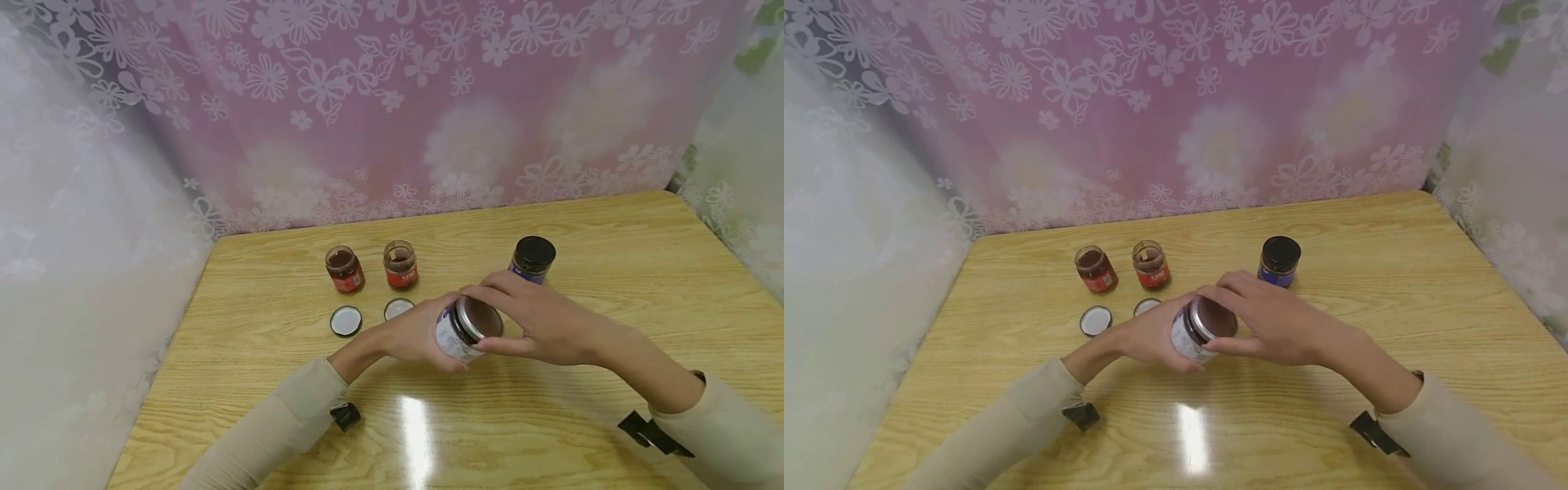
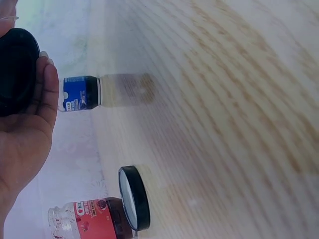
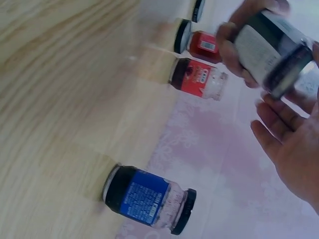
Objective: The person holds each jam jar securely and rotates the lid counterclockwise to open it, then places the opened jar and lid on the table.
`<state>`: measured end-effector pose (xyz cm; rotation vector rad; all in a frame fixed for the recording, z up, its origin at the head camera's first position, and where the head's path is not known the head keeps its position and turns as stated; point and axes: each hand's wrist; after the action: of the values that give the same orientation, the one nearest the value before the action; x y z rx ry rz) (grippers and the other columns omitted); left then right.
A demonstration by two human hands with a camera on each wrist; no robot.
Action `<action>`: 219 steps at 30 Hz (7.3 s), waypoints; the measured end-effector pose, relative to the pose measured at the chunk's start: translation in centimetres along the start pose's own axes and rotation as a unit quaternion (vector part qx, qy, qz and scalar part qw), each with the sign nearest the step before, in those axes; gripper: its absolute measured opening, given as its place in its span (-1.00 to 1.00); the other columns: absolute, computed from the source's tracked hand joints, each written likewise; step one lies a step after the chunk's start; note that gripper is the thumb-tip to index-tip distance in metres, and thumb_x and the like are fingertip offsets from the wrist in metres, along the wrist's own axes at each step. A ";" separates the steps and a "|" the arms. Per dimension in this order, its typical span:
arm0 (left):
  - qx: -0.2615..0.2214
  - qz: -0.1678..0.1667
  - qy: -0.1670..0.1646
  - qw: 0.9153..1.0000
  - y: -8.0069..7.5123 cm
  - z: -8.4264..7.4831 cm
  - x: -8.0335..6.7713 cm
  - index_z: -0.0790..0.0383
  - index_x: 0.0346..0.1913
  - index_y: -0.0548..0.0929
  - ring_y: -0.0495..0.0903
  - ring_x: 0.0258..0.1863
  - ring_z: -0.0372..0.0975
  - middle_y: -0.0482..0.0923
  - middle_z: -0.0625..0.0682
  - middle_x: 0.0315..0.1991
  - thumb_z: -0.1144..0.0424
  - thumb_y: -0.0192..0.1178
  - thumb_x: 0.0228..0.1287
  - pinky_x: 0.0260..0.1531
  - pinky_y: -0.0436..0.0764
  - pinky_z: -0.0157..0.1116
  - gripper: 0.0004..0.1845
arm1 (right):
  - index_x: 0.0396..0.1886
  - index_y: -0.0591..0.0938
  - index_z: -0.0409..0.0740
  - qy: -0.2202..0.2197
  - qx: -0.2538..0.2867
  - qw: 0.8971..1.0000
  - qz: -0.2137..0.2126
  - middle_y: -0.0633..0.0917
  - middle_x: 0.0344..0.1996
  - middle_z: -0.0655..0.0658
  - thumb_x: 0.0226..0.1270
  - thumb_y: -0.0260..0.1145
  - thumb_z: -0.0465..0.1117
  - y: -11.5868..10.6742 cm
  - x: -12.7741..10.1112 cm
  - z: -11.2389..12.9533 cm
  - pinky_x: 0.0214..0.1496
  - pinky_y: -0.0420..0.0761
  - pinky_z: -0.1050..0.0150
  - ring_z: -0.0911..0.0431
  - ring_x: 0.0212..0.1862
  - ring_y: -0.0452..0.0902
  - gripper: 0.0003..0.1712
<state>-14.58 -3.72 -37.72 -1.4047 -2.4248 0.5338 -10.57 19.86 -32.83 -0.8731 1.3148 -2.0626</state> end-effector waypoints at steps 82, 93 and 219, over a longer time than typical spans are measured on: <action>0.024 0.020 -0.020 0.999 1.2 0.8 -0.7 0.09 0.12 0.33 0.55 -0.22 -0.35 0.51 -0.12 -0.15 0.20 0.53 -0.16 -0.20 0.57 -0.41 -0.25 | 0.17 0.51 0.20 -0.019 -0.022 0.999 0.038 0.51 -0.07 0.24 -0.01 0.48 0.21 -2.1 0.1 1.6 -0.39 0.35 0.34 0.37 -0.40 0.32 -0.29; 0.009 0.036 -0.016 0.999 1.3 0.8 -0.7 0.09 0.16 0.31 0.55 -0.21 -0.35 0.49 -0.11 -0.13 0.21 0.52 -0.13 -0.20 0.57 -0.40 -0.23 | 0.20 0.47 0.19 -0.051 0.044 0.996 0.066 0.45 0.04 0.20 0.01 0.53 -0.04 -2.4 0.0 1.3 -0.31 0.46 0.37 0.28 -0.27 0.39 -0.29; 0.227 -0.231 -0.283 0.903 1.5 4.7 7.6 0.19 0.30 0.20 0.26 -0.06 -0.19 0.26 0.01 0.03 -0.25 0.28 0.10 -0.04 0.34 -0.26 -0.14 | 0.29 0.30 0.02 0.147 0.071 0.985 -0.064 0.61 -0.23 0.14 0.03 0.54 -0.03 1.0 -5.6 -3.4 -0.32 0.55 0.12 0.16 -0.19 0.59 -0.15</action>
<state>-19.11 2.79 -42.06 -0.4915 -2.6586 1.4133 -9.42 25.48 -36.10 -0.6227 1.2635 -2.4265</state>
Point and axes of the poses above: each hand's wrist, its own x-axis towards the middle knuckle, its own y-axis out of the palm, z = x × y
